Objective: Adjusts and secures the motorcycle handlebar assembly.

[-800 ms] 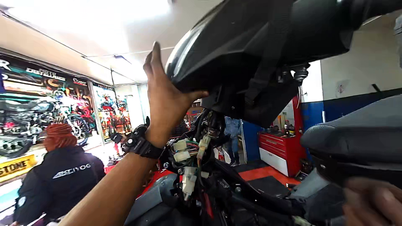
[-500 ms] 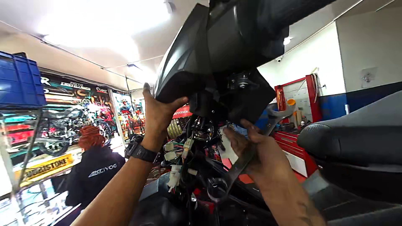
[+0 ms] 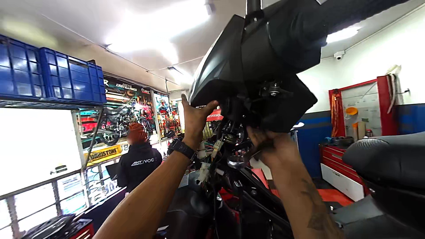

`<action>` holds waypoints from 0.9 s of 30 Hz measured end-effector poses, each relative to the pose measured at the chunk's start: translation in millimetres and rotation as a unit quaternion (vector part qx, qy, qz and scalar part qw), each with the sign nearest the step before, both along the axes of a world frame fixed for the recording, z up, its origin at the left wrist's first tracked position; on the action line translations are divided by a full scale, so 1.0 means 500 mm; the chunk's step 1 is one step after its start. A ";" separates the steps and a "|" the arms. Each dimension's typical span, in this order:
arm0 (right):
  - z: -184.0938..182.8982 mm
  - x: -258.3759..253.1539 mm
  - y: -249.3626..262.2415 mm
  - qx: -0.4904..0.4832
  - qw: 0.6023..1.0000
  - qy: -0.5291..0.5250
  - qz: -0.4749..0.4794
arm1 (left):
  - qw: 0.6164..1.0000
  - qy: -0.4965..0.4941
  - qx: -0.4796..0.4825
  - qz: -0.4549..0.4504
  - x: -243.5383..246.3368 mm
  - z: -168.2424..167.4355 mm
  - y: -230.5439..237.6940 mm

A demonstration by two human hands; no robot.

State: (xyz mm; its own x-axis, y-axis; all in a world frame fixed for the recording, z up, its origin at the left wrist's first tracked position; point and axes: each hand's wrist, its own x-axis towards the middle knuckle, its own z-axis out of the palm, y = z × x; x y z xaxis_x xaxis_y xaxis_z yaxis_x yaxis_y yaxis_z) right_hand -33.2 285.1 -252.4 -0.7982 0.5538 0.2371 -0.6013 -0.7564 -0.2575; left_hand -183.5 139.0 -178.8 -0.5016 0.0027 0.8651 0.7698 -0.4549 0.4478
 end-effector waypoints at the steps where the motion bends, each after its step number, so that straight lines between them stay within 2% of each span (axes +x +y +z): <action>1: 0.008 0.003 0.003 0.011 1.000 0.002 -0.004 | 1.000 0.003 -0.007 0.007 -0.001 0.003 -0.004; 5: 0.017 0.002 0.020 0.018 1.000 0.000 -0.010 | 0.996 0.040 -0.022 0.074 -0.008 0.013 -0.007; 12: 0.024 -0.003 0.035 0.035 0.999 -0.018 -0.030 | 0.983 0.098 0.023 0.153 -0.020 0.005 0.013; 16: 0.028 -0.017 0.046 0.042 0.998 -0.014 -0.037 | 0.979 0.098 0.038 0.173 -0.019 0.013 0.021; 18: 0.011 -0.022 0.055 0.075 0.996 -0.013 -0.038 | 0.979 0.097 0.030 0.178 -0.017 0.012 0.019; 20: -0.025 -0.011 0.069 0.152 0.987 -0.024 -0.041 | 0.978 0.092 0.022 0.184 -0.013 0.013 0.017; 22: -0.088 0.034 0.079 0.273 0.953 -0.094 -0.089 | 0.977 0.078 0.005 0.198 -0.011 0.016 0.012; 24: -0.182 0.106 0.072 0.371 0.896 -0.182 -0.165 | 0.973 0.069 -0.016 0.220 -0.010 0.017 0.006; 27: -0.302 0.239 0.061 0.542 0.760 -0.288 -0.214 | 0.966 0.069 -0.042 0.244 -0.013 0.024 0.002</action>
